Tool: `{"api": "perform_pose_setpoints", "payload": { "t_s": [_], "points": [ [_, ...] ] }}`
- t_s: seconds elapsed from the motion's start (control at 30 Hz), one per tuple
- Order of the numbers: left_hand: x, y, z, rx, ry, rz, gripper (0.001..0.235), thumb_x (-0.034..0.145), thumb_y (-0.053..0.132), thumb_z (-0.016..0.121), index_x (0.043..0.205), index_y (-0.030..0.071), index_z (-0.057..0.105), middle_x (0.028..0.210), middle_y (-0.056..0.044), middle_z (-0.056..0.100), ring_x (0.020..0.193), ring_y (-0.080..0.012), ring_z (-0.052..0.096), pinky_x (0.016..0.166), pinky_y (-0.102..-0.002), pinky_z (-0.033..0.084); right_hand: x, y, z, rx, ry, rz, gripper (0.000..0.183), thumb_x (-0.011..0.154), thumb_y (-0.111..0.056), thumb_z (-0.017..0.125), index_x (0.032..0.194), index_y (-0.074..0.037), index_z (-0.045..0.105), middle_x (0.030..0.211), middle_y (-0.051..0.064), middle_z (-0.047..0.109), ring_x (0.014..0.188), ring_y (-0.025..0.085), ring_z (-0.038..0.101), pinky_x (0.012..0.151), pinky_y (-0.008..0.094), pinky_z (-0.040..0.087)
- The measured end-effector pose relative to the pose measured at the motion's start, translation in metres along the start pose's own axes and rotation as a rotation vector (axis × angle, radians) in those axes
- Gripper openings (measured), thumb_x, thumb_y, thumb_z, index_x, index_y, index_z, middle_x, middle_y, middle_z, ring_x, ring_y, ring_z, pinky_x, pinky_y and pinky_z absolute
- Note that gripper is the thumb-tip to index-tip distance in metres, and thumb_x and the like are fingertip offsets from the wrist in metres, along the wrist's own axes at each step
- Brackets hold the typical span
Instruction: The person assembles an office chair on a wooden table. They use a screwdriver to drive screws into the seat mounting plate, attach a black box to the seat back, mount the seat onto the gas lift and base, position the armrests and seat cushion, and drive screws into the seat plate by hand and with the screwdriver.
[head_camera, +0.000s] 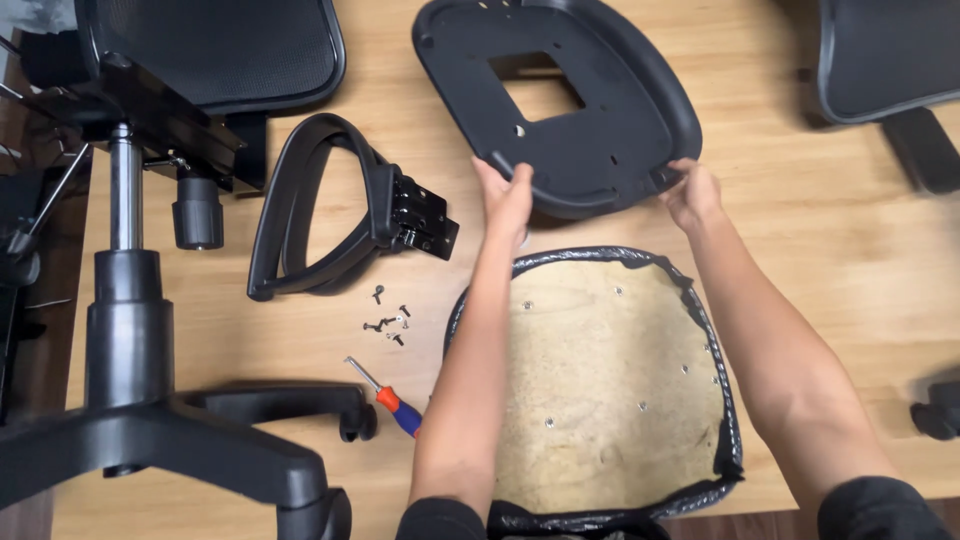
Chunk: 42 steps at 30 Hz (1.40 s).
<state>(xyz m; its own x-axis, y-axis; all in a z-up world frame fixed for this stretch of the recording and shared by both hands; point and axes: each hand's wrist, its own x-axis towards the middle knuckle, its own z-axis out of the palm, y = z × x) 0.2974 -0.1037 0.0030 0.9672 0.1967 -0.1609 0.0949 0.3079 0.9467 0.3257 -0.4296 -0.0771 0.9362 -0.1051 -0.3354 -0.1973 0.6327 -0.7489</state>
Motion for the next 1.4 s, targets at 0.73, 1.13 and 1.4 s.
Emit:
{"api": "perform_pose_setpoints", "payload": {
  "t_s": [0.73, 1.13, 1.4],
  "points": [
    [-0.210, 0.006, -0.161, 0.041, -0.019, 0.016, 0.060, 0.093, 0.011, 0.069, 0.145, 0.000, 0.043, 0.108, -0.010, 0.075, 0.094, -0.0171, 0.073, 0.077, -0.029, 0.059, -0.320, -0.009, 0.029, -0.033, 0.060, -0.115, 0.066, 0.091, -0.045, 0.065, 0.138, 0.000, 0.052, 0.132, 0.020, 0.064, 0.121, 0.031, 0.064, 0.106, 0.043, 0.053],
    [-0.358, -0.053, -0.199, 0.155, -0.135, -0.223, 0.092, 0.091, 0.008, 0.058, 0.166, 0.013, 0.006, 0.122, -0.020, 0.068, 0.106, -0.0264, 0.068, 0.085, -0.033, 0.054, -0.490, 0.129, 0.023, 0.031, 0.375, -0.376, 0.039, 0.094, -0.028, 0.067, 0.119, 0.001, 0.059, 0.120, 0.011, 0.065, 0.113, 0.023, 0.064, 0.101, 0.036, 0.052],
    [-0.326, -0.075, -0.256, 0.763, -0.082, -0.077, 0.077, 0.097, 0.017, 0.058, 0.162, 0.007, 0.017, 0.149, -0.028, 0.049, 0.137, -0.0383, 0.050, 0.114, -0.041, 0.039, -0.536, 0.193, 0.006, -0.399, 0.397, -0.060, 0.058, 0.102, -0.050, 0.066, 0.099, 0.007, 0.058, 0.071, 0.007, 0.060, 0.056, 0.016, 0.058, 0.054, 0.028, 0.054]
  ]
}}
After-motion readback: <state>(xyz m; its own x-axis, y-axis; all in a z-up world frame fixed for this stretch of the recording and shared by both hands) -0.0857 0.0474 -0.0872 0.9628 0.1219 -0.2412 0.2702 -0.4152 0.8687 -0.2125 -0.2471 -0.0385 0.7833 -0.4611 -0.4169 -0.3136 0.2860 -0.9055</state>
